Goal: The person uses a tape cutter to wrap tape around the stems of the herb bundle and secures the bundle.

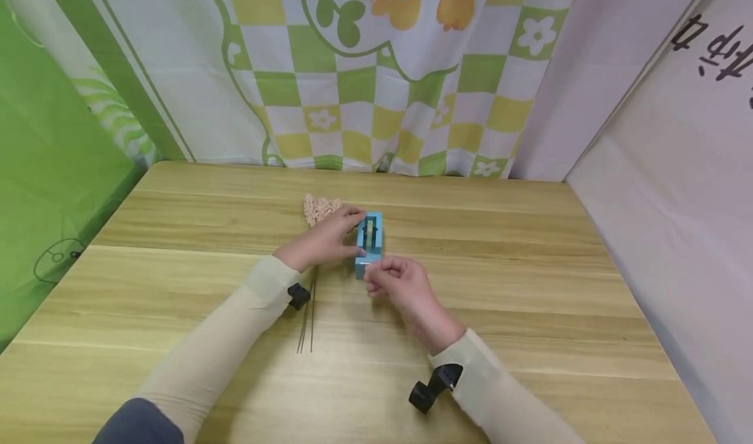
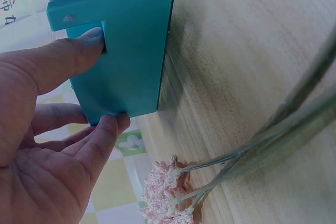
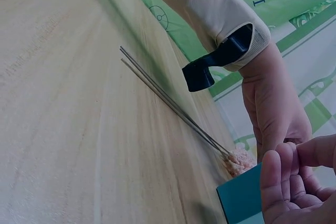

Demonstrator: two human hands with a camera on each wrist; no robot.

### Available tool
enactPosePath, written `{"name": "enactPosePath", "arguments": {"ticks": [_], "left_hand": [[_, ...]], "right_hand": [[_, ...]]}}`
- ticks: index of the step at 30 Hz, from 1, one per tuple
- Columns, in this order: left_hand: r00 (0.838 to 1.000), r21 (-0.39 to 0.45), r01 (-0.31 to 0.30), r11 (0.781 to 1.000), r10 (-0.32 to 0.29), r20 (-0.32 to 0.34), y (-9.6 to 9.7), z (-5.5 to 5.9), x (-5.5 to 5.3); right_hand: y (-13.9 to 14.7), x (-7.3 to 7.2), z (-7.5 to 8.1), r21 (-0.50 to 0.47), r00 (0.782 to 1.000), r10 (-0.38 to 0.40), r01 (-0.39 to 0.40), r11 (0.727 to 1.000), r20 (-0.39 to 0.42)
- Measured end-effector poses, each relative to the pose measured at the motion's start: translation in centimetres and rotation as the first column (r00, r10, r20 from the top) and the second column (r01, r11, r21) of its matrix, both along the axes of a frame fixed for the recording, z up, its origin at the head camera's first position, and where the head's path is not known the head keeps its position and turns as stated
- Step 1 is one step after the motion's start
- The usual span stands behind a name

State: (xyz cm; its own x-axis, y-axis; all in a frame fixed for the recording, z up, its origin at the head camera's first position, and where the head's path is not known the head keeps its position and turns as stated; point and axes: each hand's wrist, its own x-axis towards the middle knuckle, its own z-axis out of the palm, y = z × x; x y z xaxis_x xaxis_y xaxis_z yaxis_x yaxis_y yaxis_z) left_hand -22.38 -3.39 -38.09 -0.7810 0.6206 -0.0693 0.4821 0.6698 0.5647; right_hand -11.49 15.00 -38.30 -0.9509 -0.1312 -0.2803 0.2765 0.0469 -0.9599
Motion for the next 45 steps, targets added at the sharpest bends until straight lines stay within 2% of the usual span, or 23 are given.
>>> {"name": "enactPosePath", "arguments": {"ticks": [9,25,38,45], "left_hand": [[1.000,0.009,0.003,1.000,-0.002,-0.015,-0.2,0.1,0.2],[1.000,0.005,-0.013,1.000,0.013,0.000,-0.1,0.1,0.1],[1.000,0.001,-0.029,1.000,0.029,0.005,0.0,0.0,0.2],[1.000,0.009,-0.030,1.000,0.030,0.006,0.0,0.0,0.2]], "right_hand": [[-0.4,0.6,0.3,-0.017,0.999,-0.010,0.011,1.000,0.030],[-0.3,1.5,-0.4,-0.008,1.000,-0.005,0.005,1.000,0.020],[-0.4,2.6,-0.2,-0.024,0.999,0.011,-0.010,1.000,0.031],[-0.5,3.0,-0.2,-0.009,0.998,-0.017,0.018,1.000,0.055]]}}
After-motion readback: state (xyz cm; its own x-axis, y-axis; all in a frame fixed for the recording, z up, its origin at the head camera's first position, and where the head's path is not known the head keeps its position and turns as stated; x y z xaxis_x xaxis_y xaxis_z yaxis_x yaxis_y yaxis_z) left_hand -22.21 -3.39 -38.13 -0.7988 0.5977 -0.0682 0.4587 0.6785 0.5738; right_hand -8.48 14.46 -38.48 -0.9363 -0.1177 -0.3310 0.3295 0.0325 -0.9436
